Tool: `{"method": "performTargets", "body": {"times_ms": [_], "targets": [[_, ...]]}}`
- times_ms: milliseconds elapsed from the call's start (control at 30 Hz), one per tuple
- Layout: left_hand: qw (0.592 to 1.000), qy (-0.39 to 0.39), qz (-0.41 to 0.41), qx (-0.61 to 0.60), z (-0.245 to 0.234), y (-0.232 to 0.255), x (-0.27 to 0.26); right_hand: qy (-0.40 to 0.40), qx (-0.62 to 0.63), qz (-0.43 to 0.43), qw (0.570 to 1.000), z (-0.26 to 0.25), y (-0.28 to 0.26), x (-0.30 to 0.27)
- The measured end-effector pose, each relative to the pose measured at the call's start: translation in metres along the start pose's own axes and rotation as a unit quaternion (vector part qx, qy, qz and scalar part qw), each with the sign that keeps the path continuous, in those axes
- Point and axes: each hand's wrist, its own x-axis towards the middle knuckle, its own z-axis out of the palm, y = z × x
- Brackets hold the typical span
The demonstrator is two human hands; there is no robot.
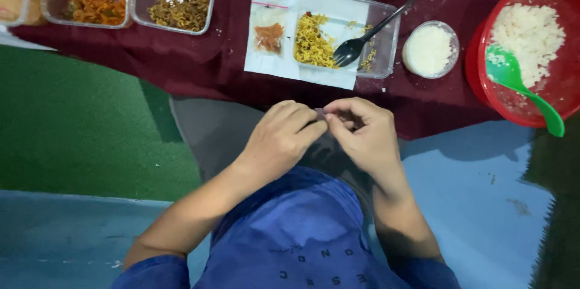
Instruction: Preparing small food portions by mixing ingredients and placing them on paper wrappers
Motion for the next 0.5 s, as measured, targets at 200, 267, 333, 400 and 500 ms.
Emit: {"method": "performTargets", "body": {"times_ms": [200, 267, 333, 400, 500], "targets": [[0.996, -0.014, -0.074, -0.04, -0.02, 0.0, 0.011, 0.019, -0.066, -0.121, 0.99, -0.023, 0.012, 0.032], [0.995, 0.022, -0.095, -0.037, -0.026, 0.005, 0.015, 0.197, -0.12, -0.083, 0.97, -0.038, 0.027, 0.052], [0.994, 0.015, -0.086, -0.063, -0.048, 0.004, 0.034, 0.18, -0.139, -0.022, 0.974, -0.05, 0.006, 0.076], [0.994, 0.011, -0.072, -0.083, -0.061, -0.003, 0.046, 0.162, -0.154, 0.031, 0.974, -0.057, -0.002, 0.1], [0.996, 0.034, -0.071, -0.039, -0.062, -0.021, 0.053, 0.153, -0.211, 0.055, 0.964, -0.059, 0.003, 0.123]]}}
